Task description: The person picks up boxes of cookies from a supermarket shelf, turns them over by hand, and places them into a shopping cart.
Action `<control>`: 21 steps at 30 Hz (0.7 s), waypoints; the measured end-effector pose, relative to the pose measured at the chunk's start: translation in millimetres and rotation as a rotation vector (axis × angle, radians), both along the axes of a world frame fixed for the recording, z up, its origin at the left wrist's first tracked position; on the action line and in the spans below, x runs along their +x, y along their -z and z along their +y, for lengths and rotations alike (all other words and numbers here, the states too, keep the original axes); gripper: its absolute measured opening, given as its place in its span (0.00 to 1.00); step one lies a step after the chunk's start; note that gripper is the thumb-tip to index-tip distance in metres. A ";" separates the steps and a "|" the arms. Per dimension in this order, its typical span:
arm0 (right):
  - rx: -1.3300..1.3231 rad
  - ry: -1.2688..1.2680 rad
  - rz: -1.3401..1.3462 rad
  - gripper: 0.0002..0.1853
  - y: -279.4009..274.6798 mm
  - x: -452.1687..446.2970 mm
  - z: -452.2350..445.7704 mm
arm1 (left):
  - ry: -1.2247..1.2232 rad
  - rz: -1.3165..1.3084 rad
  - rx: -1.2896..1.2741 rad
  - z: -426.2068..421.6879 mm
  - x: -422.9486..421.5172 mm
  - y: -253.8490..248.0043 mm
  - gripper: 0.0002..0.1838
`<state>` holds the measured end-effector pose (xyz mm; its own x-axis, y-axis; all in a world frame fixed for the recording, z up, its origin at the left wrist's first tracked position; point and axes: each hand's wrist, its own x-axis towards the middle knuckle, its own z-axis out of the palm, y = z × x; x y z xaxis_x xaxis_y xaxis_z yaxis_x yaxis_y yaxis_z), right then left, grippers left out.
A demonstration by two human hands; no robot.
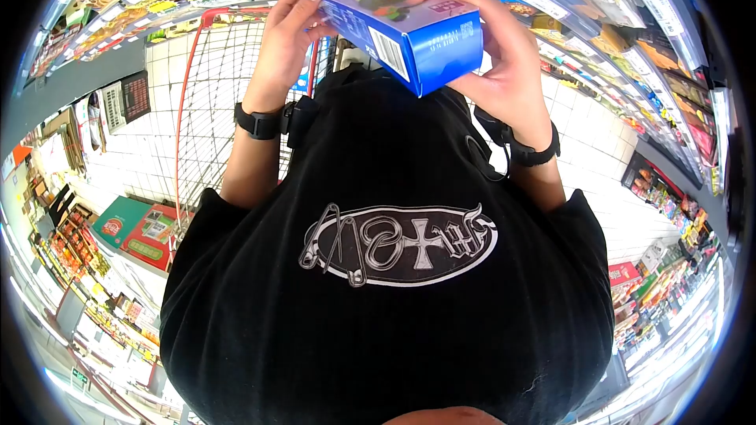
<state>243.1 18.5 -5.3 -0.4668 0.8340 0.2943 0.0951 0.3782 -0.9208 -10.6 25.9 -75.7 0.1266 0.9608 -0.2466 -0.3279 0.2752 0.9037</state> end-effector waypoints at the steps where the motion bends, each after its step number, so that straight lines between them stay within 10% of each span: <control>1: 0.072 0.022 -0.012 0.37 -2.3 -5.6 0.9 | -0.036 -0.017 -0.004 0.2 -1.3 -0.9 0.20; 7: -0.128 -0.125 -0.046 0.53 -10.6 1.2 5.5 | -0.214 -0.026 0.084 -1.5 -5.1 -2.2 0.19; 21: -0.296 0.073 0.105 0.48 -5.7 -2.8 11.7 | -0.331 0.006 0.188 -0.3 0.8 -2.4 0.25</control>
<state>240.4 30.1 0.4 -0.3825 0.9208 0.0770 0.0107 0.0878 -0.9961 -9.8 25.5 -73.3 -0.1989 0.9781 -0.0619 -0.3654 -0.0154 0.9307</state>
